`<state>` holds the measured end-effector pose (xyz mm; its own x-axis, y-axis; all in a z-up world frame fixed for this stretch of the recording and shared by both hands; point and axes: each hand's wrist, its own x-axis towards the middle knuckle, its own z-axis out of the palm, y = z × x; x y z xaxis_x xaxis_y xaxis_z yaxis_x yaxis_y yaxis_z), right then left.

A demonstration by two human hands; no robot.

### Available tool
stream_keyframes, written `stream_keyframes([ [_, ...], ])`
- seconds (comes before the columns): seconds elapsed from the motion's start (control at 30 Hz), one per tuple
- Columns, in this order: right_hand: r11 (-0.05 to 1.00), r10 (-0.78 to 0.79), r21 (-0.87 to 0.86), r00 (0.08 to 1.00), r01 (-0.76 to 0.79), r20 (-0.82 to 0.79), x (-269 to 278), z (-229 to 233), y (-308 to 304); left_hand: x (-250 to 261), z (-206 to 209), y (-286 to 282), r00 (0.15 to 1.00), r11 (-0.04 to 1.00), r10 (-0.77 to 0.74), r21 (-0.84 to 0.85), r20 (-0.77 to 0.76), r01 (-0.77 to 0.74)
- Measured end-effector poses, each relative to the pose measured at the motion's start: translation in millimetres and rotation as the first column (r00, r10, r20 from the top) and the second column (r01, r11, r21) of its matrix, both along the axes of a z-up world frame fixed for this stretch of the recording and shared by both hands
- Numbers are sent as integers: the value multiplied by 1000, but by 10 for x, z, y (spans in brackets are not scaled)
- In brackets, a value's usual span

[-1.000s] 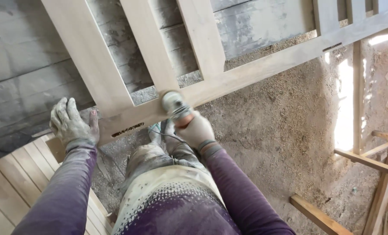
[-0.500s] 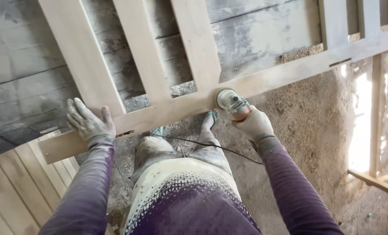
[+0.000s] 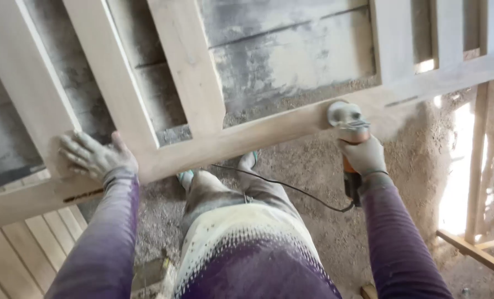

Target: Sand a wooden frame using a power angle grinder with a sanding disc.

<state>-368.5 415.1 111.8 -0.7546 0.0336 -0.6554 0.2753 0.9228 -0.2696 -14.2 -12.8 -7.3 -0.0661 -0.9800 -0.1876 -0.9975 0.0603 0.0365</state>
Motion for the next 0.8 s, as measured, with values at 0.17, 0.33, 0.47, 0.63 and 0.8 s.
stream_keyframes([
  [0.17, 937, -336, -114, 942, 331, -20, -519, -164, 598, 35, 58, 79, 999, 999, 16, -50, -30, -17],
  [0.33, 940, -324, -126, 946, 318, -29, -585, -280, 437, -113, 268, 53, 1000, 998, 20, 55, 0, -20],
  [0.47, 975, -176, -136, 984, 178, 24, -281, -146, -43, -95, 364, 88, 1000, 994, 19, 104, -17, -17],
  [0.63, 986, 61, -159, 998, -55, 33, 49, -161, -430, -102, 325, 41, 998, 992, 48, 122, -51, -41],
  [0.8, 940, 282, -196, 959, -279, -10, 367, -181, -817, -93, 363, 40, 994, 989, 79, 132, -71, -69],
])
